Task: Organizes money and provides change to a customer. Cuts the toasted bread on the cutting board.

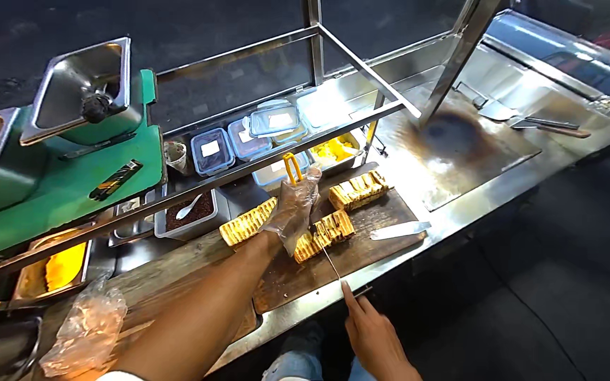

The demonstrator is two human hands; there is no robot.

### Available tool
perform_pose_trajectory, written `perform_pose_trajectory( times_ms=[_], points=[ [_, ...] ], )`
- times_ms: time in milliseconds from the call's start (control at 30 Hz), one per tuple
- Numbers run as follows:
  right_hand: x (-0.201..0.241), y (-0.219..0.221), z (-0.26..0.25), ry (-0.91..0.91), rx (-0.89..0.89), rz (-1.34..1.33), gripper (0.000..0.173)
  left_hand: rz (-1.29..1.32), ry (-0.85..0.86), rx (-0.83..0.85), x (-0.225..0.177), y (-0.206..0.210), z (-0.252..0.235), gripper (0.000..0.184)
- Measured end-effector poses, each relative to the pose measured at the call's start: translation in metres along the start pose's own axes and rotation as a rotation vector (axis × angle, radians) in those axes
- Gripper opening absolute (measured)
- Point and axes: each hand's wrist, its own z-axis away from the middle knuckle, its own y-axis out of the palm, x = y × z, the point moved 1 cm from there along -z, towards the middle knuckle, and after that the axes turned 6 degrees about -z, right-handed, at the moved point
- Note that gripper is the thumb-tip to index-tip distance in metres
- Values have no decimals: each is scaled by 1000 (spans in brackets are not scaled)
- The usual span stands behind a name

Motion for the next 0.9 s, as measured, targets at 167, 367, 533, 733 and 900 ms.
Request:
perform_pose_trajectory(
  times_ms=[167, 367, 533, 733, 900],
  points=[
    [15, -6, -12, 104, 103, 139, 63, -221, 31, -37, 33, -4, -14, 42],
    [14, 4, -51, 163, 278, 64, 65, -257, 33, -22, 41, -3, -12, 39],
    [-2, 4, -30, 153, 268, 39, 65, -222, 25, -13, 39, -1, -11, 38],
    [-2, 21, -62, 144, 297, 48, 65, -226, 59, -14, 39, -4, -12, 35],
    [-36, 24, 23, 35, 60, 67, 62, -215, 77, -7, 42, -9, -13, 37]
  ],
)
